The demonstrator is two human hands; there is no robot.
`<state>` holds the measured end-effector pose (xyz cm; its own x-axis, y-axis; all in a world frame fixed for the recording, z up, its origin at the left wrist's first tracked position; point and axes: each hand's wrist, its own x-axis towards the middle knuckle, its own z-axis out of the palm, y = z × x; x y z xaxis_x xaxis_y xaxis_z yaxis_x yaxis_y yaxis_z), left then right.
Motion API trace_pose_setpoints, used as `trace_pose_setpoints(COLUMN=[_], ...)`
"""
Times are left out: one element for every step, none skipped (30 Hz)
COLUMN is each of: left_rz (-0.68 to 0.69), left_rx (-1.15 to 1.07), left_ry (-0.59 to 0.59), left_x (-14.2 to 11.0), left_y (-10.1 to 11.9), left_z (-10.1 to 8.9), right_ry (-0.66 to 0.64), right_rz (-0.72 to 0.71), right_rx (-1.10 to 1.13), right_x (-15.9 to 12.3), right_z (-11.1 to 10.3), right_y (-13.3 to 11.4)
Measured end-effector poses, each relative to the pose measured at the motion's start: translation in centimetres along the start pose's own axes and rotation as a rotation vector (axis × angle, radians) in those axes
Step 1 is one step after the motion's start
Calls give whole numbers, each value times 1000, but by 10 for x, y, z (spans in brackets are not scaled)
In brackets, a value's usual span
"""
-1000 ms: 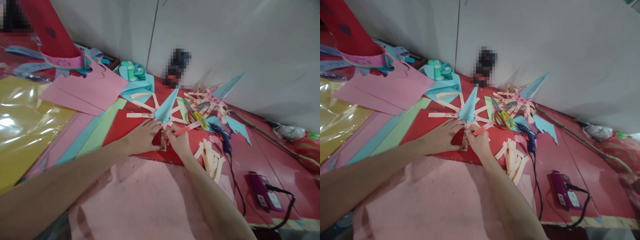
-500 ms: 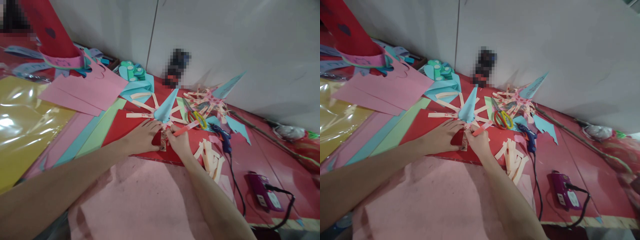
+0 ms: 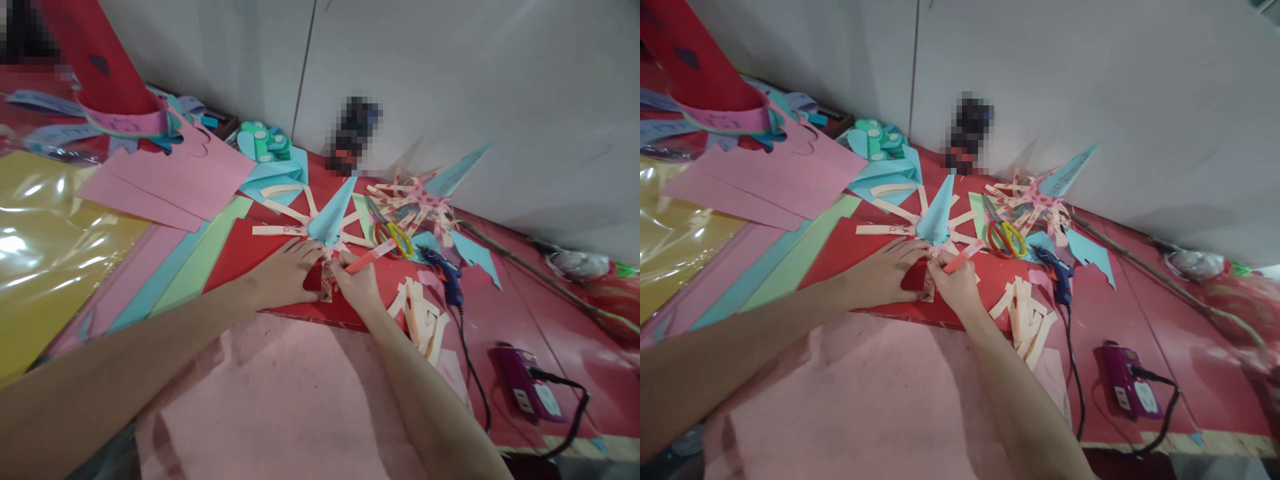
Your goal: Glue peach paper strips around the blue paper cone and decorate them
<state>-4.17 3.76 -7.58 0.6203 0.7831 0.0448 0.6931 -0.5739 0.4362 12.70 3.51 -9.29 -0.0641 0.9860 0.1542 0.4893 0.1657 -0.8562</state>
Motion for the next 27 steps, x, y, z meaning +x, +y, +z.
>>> trace_pose_setpoints(left_rz=[2,4,8,13,17,21,23,23,22,20,20,21,23,25,25,23,22,21,23,23,23,21,19,17,17,20,24], left_rx=[1,1,0,0,0,0,1,1,0,-1,-1,-2,-1,-1,0,1,3,5,8,11,13,15,16,17,18,20,21], left_ry=[-4,-4,0,7,15,21,23,22,18,16,16,20,25,31,33,34,33,33,36,39,40,42,43,43,43,45,47], left_x=[0,0,0,0,0,0,0,0,0,0,0,0,0,0,0,0,0,0,0,0,0,0,0,0,0,0,0], left_y=[0,0,-1,-1,-2,-2,-2,-2,-2,-2,-2,-2,-2,-2,-2,-3,-3,-3,-3,-3,-3,-3,-3,-2,-2,-2,-2], left_z=[0,0,0,1,1,2,2,2,2,2,2,2,2,2,2,2,3,3,3,3,3,3,3,3,3,3,3], right_ry=[-2,-5,-8,-10,-11,-13,-15,-18,-20,-23,-25,-27,-27,-29,-33,-35,-32,-25,-15,-4,10,22,30,35,39,40,36], right_rz=[1,4,8,6,1,-6,-13,-19,-20,-17,-11,-4,5,15,27,41,56,76,100,123,141,148,144,131,113,97,84], right_rx=[4,4,0,-5,-10,-11,-9,-7,-6,-7,-11,-14,-16,-16,-9,4,22,46,71,94,111,118,116,105,92,80,71], right_x=[0,0,0,1,1,1,1,1,1,0,0,0,0,0,0,0,1,1,1,2,2,2,2,2,2,2,1], right_z=[0,1,1,1,1,2,2,2,2,2,2,2,2,2,1,1,1,0,0,-1,-1,-1,-1,-1,-1,0,0], right_y=[1,2,2,3,4,4,4,4,4,3,3,2,2,1,1,0,-1,-2,-3,-4,-5,-6,-7,-7,-6,-6,-5])
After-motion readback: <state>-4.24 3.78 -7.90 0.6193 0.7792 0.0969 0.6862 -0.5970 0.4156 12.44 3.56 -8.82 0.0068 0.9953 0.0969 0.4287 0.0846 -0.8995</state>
